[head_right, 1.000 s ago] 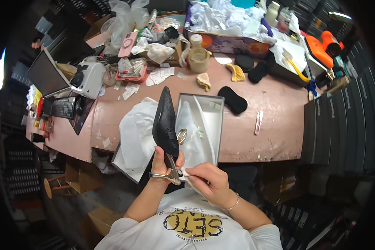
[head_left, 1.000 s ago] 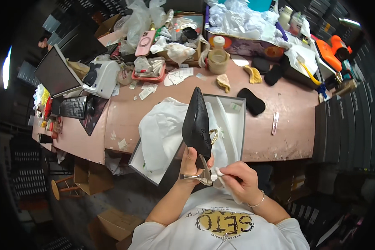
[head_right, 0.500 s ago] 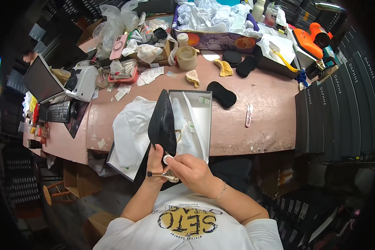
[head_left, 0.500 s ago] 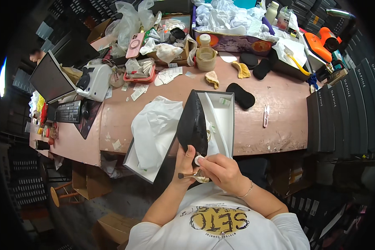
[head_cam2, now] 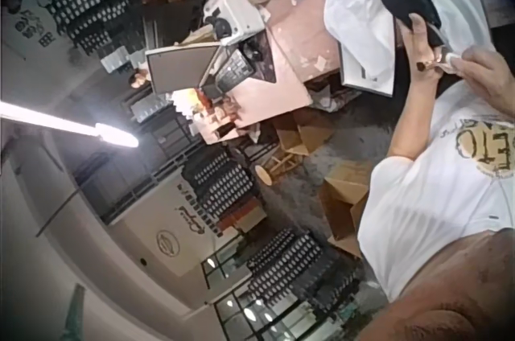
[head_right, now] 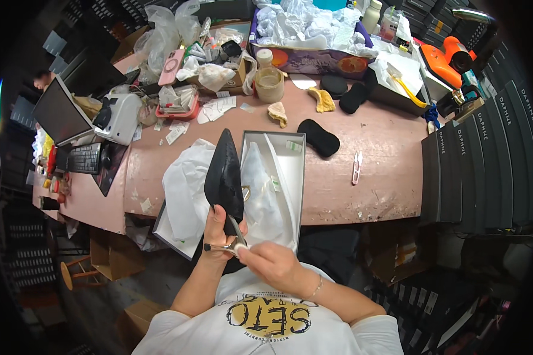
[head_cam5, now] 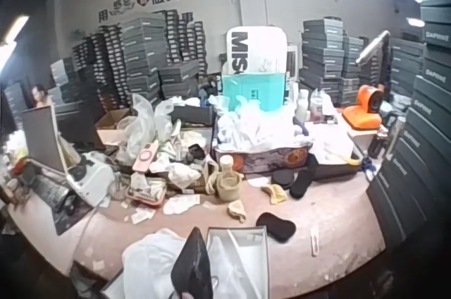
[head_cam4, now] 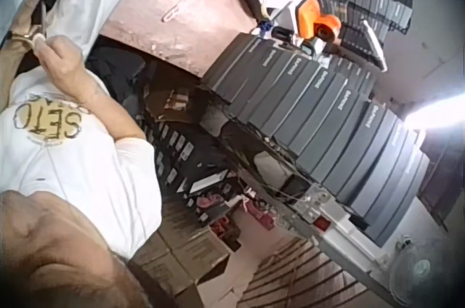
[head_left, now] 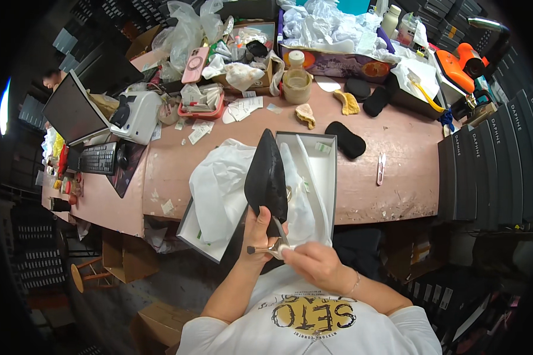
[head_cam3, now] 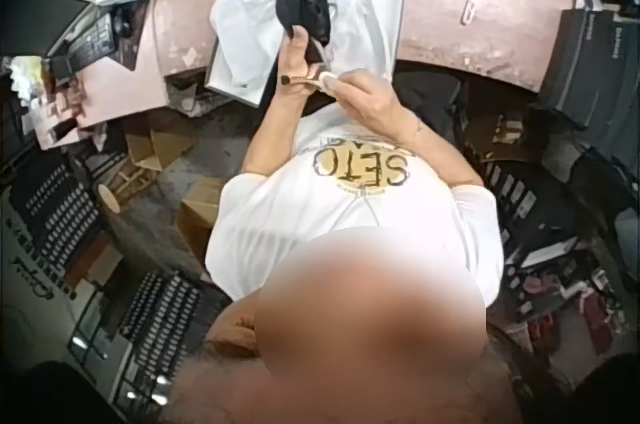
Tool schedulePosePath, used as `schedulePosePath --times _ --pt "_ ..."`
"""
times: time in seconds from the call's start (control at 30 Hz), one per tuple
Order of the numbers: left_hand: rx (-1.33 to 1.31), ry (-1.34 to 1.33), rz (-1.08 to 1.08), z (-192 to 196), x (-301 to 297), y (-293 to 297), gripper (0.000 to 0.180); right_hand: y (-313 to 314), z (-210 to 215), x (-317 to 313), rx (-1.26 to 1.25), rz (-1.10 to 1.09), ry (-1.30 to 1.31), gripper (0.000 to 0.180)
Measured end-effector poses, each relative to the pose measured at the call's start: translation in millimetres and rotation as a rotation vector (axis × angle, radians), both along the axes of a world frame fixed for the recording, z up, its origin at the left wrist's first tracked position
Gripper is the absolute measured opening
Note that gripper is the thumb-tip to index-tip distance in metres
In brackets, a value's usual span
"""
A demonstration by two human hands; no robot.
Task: Inspecting and packaging a pair of black high-heeled shoes into a box with protective materials.
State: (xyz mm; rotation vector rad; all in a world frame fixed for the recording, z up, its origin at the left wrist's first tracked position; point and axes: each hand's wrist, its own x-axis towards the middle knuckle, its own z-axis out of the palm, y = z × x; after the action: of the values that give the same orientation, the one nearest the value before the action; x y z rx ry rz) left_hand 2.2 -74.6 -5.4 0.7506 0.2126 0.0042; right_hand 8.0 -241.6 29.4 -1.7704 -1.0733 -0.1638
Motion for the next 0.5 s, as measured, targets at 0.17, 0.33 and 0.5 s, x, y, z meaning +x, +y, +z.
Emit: schedulePosePath --times 0.17,0.33,0.5 --pt "0.026 0.051 0.111 12.6 2.4 -10.8 0.057 9.0 1.6 18.9 0.018 -0.044 -0.026 0.037" --pt "0.047 0.004 0.044 3.0 1.8 -1.7 0.057 9.4 -2.0 17.7 -0.009 -0.027 -0.031 0.037" --pt "0.05 -0.017 0.003 15.4 0.8 4.0 0.057 4.7 -1.9 6.9 -0.03 0.005 -0.014 0.037"
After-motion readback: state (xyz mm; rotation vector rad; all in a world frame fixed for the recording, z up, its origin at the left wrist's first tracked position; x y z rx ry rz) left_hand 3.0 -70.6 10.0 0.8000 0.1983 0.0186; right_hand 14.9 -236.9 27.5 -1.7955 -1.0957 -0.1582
